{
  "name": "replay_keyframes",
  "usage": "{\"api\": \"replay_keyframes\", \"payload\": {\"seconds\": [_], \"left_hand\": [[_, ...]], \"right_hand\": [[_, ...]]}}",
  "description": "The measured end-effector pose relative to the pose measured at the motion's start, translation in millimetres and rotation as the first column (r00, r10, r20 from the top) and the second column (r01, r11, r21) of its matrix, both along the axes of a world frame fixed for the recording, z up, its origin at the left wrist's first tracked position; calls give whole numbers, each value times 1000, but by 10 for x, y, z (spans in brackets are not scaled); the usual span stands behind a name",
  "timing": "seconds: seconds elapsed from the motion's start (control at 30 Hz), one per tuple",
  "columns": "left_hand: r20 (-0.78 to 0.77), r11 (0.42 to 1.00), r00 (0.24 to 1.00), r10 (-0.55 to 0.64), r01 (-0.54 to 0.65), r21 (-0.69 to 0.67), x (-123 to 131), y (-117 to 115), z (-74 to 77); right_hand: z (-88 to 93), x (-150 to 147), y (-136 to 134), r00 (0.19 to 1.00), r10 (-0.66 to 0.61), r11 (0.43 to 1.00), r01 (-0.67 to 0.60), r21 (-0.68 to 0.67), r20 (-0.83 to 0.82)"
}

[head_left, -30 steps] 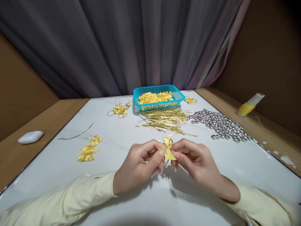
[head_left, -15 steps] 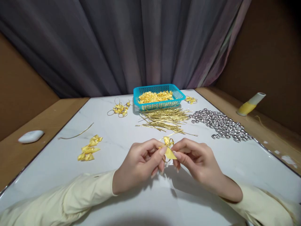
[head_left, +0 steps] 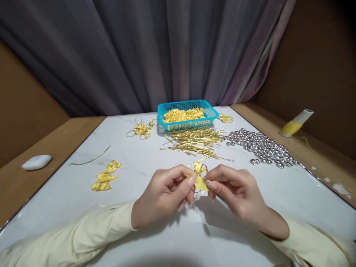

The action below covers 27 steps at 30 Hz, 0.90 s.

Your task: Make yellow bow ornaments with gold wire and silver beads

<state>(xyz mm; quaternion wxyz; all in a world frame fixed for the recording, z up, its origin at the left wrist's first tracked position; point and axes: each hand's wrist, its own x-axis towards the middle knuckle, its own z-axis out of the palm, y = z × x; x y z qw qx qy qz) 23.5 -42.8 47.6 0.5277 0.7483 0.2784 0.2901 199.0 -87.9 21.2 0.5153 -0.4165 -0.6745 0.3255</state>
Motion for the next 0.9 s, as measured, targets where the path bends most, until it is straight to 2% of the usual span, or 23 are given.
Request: {"api": "replay_keyframes", "payload": {"seconds": [0.2, 0.47, 0.6, 0.73, 0.8, 0.9], "left_hand": [[-14, 999, 1000, 4, -3, 49, 8, 7, 1], [-45, 995, 999, -5, 9, 100, -10, 19, -3], [-53, 969, 998, 20, -7, 246, -9, 25, -23], [-62, 899, 995, 77, -42, 437, -27, 23, -68], [-74, 878, 994, 86, -40, 477, -36, 15, -80], [-100, 889, 993, 69, -15, 457, -39, -4, -68]], "right_hand": [[-8, 44, -2, 997, -22, 996, 16, 83, 68], [-9, 52, -13, 997, -32, 997, 26, 77, 75], [5, 21, -24, 997, -45, 998, 42, 53, 61], [23, -17, -32, 999, -39, 999, 39, -26, 14], [33, -33, -30, 999, -32, 998, 32, -45, 0], [46, -48, -22, 1000, -10, 999, 10, -35, 2]]}}
